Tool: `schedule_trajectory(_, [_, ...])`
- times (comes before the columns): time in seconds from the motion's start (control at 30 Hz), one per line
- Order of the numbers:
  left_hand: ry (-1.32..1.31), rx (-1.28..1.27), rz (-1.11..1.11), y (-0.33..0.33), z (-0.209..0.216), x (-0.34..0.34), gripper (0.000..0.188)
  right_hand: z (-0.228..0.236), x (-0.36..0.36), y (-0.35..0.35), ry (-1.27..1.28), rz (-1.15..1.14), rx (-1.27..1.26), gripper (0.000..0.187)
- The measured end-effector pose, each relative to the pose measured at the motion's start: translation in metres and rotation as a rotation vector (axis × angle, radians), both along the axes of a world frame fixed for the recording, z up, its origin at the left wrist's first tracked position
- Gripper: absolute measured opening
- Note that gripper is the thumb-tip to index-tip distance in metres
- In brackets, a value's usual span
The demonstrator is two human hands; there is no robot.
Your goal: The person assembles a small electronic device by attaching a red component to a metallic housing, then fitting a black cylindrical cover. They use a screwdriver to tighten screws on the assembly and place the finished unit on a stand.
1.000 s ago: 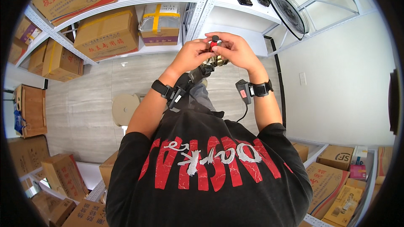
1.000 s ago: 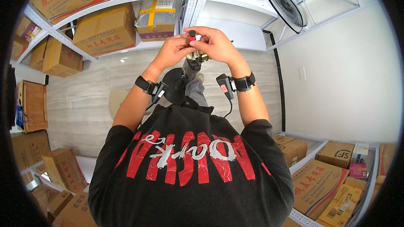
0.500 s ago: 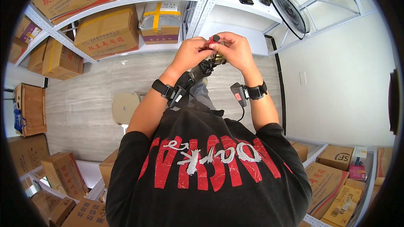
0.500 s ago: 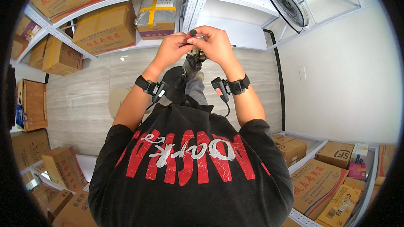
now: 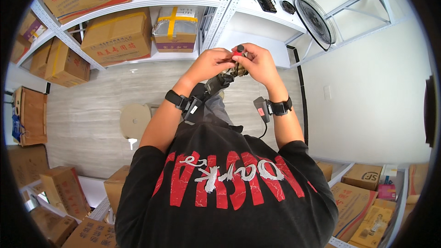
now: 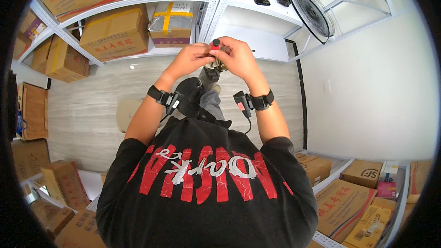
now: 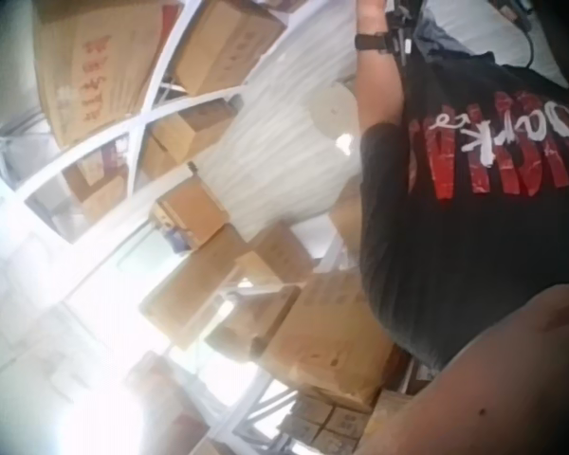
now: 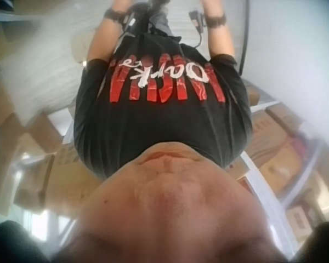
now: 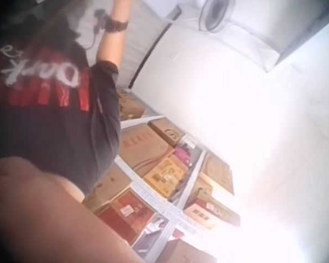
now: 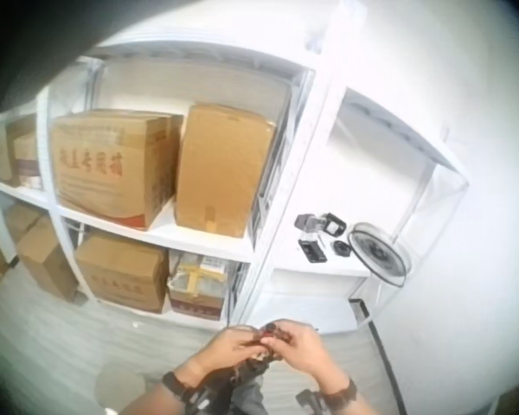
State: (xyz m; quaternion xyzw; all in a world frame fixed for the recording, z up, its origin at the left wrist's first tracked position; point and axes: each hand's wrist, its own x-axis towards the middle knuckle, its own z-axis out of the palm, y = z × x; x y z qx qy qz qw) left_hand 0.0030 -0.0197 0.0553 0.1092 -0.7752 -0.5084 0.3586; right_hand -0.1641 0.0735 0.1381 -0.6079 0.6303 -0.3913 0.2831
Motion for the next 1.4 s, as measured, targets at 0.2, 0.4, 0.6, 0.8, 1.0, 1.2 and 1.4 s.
schedule_trajectory(0.2, [-0.097,0.230,0.296,-0.023,-0.059,0.019,0.020,0.004,-0.008,0.015,-0.154,0.043,0.009,0.015])
schedule_trajectory(0.4, [-0.093,0.441,0.163,-0.001,-0.086,0.001,0.023,0.012,-0.010,0.031,-0.041,0.072,0.013,0.015])
schedule_trajectory(0.6, [-0.089,0.370,0.118,-0.001,-0.086,0.010,0.021,0.008,-0.007,0.032,0.057,0.065,0.061,0.015])
schedule_trajectory(0.8, [-0.103,0.305,0.177,0.006,-0.080,0.010,0.021,-0.001,0.014,0.031,0.021,-0.003,-0.062,0.019])
schedule_trajectory(1.0, [-0.147,0.229,0.199,0.001,-0.076,0.009,0.018,-0.028,-0.001,0.026,0.022,-0.154,-0.111,0.018])
schedule_trajectory(1.2, [-0.128,0.281,0.207,-0.007,-0.078,0.009,0.020,-0.026,-0.001,0.019,-0.150,-0.088,-0.144,0.021])
schedule_trajectory(1.4, [-0.083,0.314,0.234,-0.011,-0.082,0.007,0.019,0.003,-0.003,0.021,-0.065,-0.016,0.120,0.021])
